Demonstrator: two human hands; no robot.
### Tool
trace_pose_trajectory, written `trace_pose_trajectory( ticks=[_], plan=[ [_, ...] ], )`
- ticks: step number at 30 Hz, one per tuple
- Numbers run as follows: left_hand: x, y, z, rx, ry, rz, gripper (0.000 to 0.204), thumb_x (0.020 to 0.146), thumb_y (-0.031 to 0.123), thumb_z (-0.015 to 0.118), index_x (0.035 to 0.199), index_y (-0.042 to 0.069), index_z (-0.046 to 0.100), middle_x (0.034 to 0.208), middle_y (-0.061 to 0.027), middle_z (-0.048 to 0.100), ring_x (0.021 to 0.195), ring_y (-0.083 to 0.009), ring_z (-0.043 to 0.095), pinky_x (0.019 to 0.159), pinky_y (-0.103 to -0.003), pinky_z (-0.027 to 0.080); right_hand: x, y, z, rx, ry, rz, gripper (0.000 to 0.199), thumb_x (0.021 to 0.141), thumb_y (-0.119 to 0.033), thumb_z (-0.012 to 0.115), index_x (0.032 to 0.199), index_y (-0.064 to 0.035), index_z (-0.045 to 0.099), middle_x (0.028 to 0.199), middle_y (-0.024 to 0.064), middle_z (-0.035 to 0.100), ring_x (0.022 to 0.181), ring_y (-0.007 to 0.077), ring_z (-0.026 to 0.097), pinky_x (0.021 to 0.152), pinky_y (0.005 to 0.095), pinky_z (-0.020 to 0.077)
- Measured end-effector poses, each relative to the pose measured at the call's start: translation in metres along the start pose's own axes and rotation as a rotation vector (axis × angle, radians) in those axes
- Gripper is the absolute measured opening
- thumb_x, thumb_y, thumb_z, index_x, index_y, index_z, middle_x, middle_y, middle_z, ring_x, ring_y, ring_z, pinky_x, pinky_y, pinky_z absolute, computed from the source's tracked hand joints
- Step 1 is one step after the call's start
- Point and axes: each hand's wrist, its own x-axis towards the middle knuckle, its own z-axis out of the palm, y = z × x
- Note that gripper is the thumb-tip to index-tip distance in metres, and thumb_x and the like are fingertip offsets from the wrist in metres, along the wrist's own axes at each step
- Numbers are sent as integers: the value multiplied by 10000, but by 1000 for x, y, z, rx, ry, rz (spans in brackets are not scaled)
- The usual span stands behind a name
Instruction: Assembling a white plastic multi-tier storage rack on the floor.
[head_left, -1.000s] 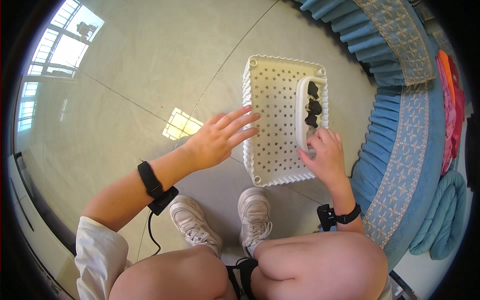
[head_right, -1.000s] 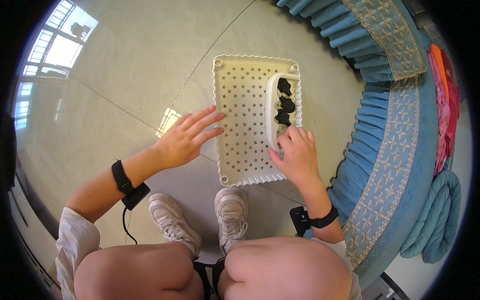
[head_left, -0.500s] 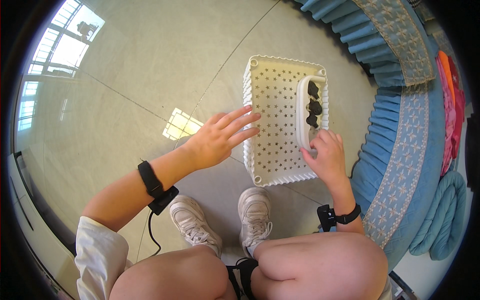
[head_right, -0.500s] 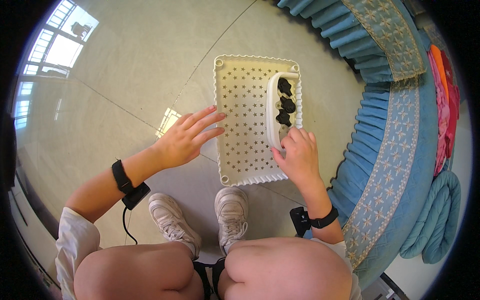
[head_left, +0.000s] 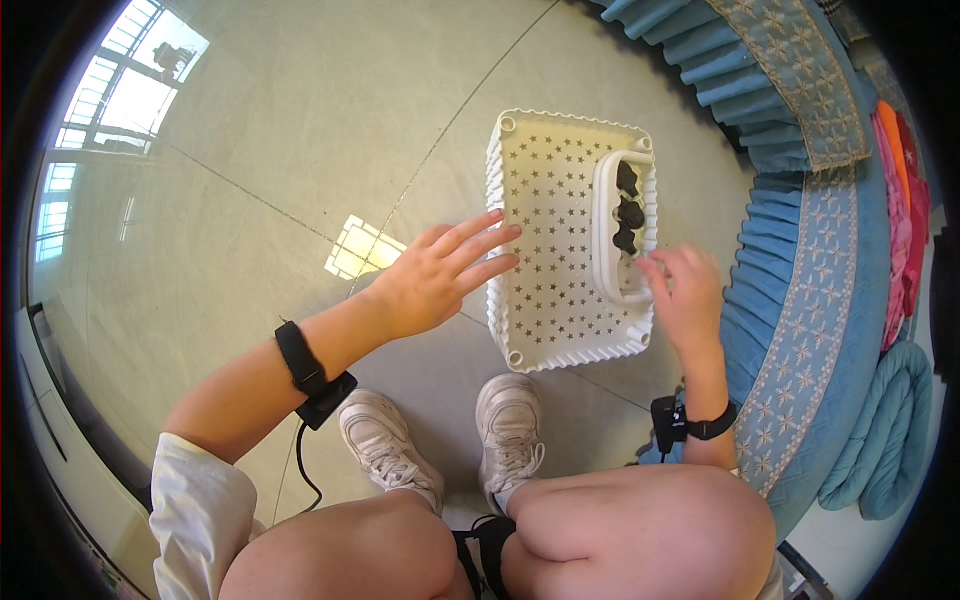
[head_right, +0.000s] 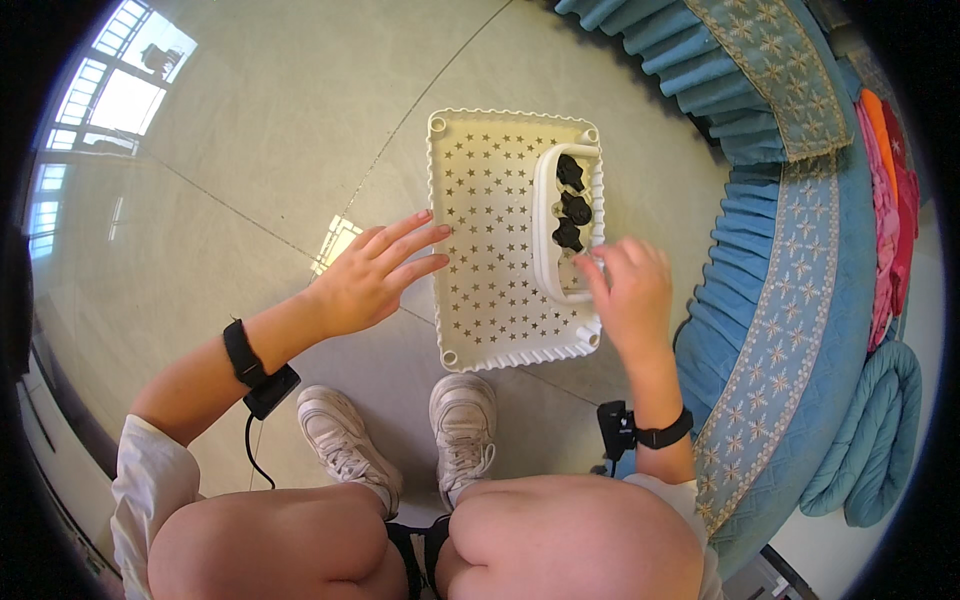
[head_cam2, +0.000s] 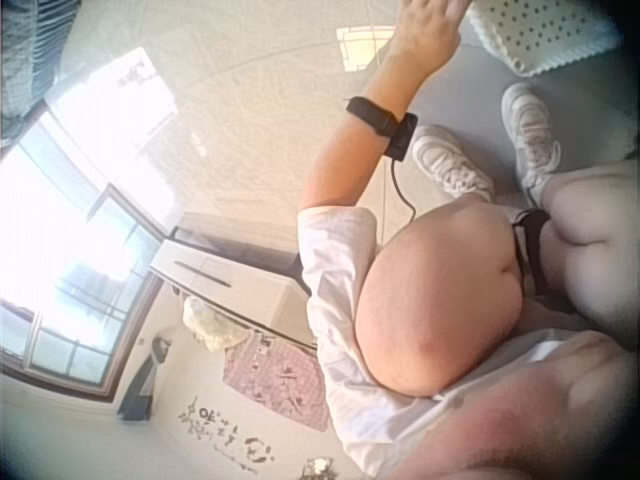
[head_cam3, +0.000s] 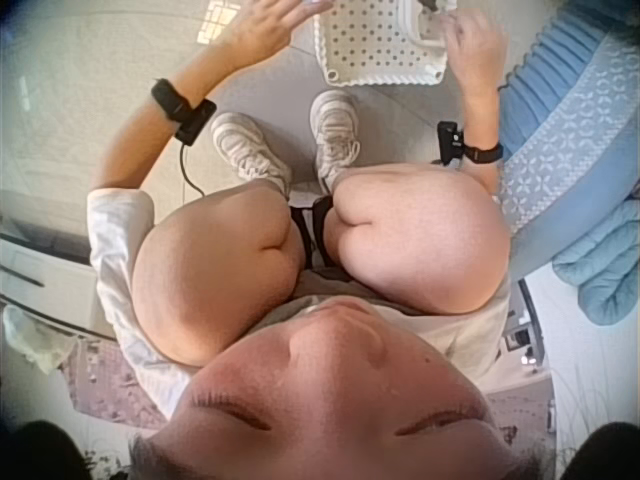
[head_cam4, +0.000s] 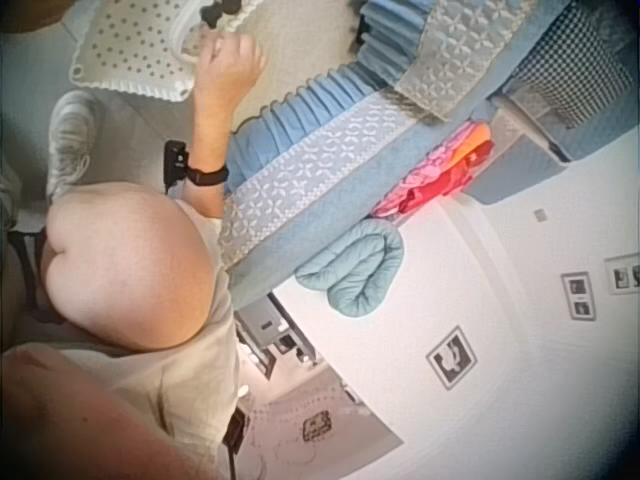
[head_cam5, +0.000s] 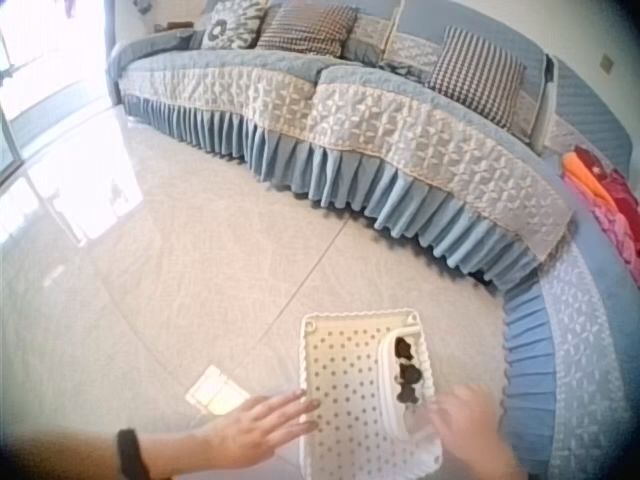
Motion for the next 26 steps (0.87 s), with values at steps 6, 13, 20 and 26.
trace_pose_trajectory(
  ticks=[6,13,20,26],
  plan=[
    [-2,-2,1,5,1,4,762,663,-25,680,1383,135,486,1560,-69,360,1459,-295,313,1054,-440,422,12,12,21,-107,1,-72,173,740,-178,791,801,-51,690,811,80,587,834,282,583,774,398,431],
    [-1,-1,2,1,13,8,759,661,-25,675,1380,132,490,1560,-68,362,1458,-296,315,1057,-442,423,15,9,27,-113,45,-76,147,728,-145,796,767,-56,685,800,78,586,810,273,584,753,395,426],
    [-2,-2,4,-5,22,8,752,660,-27,671,1374,130,494,1554,-68,369,1458,-296,317,1062,-441,421,17,10,30,-94,73,-80,150,730,-141,795,743,-59,671,773,73,583,790,274,583,729,395,421],
    [-3,-3,4,-5,12,8,763,664,-22,670,1387,133,482,1564,-73,353,1468,-299,298,1071,-444,415,17,7,32,-106,82,-73,145,733,-140,793,747,-60,673,774,77,582,796,277,585,734,393,424]
  ],
)
